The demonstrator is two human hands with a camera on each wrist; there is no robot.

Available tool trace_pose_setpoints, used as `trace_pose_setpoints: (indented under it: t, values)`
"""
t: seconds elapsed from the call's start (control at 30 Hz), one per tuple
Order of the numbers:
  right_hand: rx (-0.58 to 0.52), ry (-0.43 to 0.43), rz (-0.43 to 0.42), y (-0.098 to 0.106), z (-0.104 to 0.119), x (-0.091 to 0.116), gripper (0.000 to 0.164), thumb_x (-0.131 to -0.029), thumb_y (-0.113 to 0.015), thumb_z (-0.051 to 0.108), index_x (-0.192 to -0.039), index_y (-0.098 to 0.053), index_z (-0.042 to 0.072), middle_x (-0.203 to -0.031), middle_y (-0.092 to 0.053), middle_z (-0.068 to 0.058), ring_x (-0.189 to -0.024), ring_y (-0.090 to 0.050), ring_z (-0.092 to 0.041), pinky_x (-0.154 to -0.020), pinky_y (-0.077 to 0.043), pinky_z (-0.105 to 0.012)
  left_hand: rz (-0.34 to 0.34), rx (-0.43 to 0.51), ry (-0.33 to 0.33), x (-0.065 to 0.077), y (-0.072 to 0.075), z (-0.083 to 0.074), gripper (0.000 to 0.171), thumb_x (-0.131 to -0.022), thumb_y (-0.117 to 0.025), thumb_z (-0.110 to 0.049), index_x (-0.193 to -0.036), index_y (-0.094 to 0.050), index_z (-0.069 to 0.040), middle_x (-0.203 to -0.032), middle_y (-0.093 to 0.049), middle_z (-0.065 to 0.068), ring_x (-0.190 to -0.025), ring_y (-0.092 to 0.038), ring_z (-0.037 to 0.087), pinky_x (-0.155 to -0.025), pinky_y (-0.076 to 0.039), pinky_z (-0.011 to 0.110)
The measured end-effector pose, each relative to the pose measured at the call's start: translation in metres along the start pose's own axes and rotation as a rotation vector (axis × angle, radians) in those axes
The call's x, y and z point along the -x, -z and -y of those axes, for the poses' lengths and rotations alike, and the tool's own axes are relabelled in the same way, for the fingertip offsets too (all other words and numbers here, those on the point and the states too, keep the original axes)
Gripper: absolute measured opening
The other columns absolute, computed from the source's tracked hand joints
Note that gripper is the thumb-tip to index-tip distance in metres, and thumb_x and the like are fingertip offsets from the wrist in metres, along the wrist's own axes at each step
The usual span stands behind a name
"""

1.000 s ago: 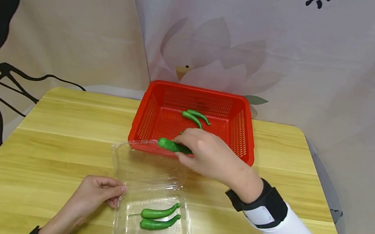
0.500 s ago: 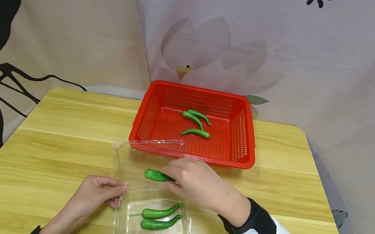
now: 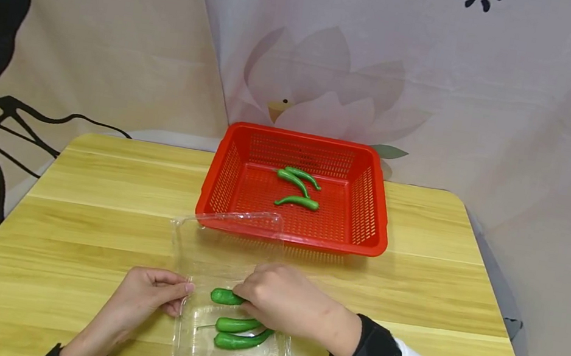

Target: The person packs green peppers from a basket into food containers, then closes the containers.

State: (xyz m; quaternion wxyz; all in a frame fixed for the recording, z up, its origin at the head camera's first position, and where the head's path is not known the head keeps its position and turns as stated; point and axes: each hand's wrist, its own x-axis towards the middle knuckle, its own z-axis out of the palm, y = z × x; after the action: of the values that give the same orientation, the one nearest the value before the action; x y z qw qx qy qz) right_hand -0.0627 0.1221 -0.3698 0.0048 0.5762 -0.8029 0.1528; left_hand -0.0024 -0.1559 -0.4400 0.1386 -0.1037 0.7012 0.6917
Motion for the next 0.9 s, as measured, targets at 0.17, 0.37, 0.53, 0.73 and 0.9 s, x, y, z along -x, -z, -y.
trace_pose_setpoints:
  t: [0.17,0.37,0.53,0.73,0.9]
  values:
    - [0.067,0.042,0.037,-0.012,0.004,-0.001,0.009,-0.093,-0.083,0.02,-0.095,-0.075,0.018,-0.082,-0.07,0.015,-0.075,-0.06,-0.002,-0.068,-0.05,-0.016,0.002,0.002,0.002,0.0,0.0,0.0,0.022,-0.092,-0.08,-0.005,-0.102,-0.074,0.014,-0.076,-0.072,0.021,-0.06,-0.067,0.016,-0.058,-0.062,0.029]
    - [0.124,0.043,0.07,-0.022,0.008,-0.003,0.013,-0.092,-0.082,0.019,-0.087,-0.07,0.019,-0.076,-0.066,0.015,-0.068,-0.057,-0.002,-0.06,-0.048,-0.017,-0.002,0.007,0.02,0.0,-0.001,-0.001,0.022,-0.092,-0.08,-0.004,-0.101,-0.074,0.014,-0.076,-0.072,0.022,-0.06,-0.068,0.017,-0.059,-0.063,0.031]
    - [0.196,0.041,0.098,-0.031,0.009,-0.004,0.017,-0.09,-0.083,0.021,-0.08,-0.069,0.02,-0.073,-0.065,0.014,-0.064,-0.058,-0.004,-0.055,-0.048,-0.019,-0.012,0.003,0.033,0.0,-0.001,-0.002,0.022,-0.091,-0.081,-0.006,-0.101,-0.075,0.013,-0.076,-0.072,0.021,-0.061,-0.068,0.018,-0.059,-0.063,0.031]
    - [0.227,0.027,0.143,-0.037,0.009,-0.004,0.017,-0.088,-0.083,0.017,-0.078,-0.07,0.02,-0.071,-0.064,0.013,-0.062,-0.057,-0.004,-0.056,-0.049,-0.02,-0.013,0.0,0.037,0.0,-0.001,-0.002,0.022,-0.091,-0.081,-0.006,-0.101,-0.075,0.013,-0.076,-0.073,0.02,-0.061,-0.068,0.018,-0.059,-0.063,0.032]
    - [0.274,0.026,0.164,-0.038,0.011,-0.004,0.018,-0.084,-0.085,0.017,-0.077,-0.07,0.02,-0.069,-0.064,0.013,-0.062,-0.058,-0.003,-0.056,-0.051,-0.021,-0.014,-0.004,0.034,0.0,-0.001,-0.002,0.022,-0.091,-0.081,-0.006,-0.102,-0.075,0.013,-0.076,-0.072,0.021,-0.061,-0.068,0.018,-0.059,-0.063,0.032]
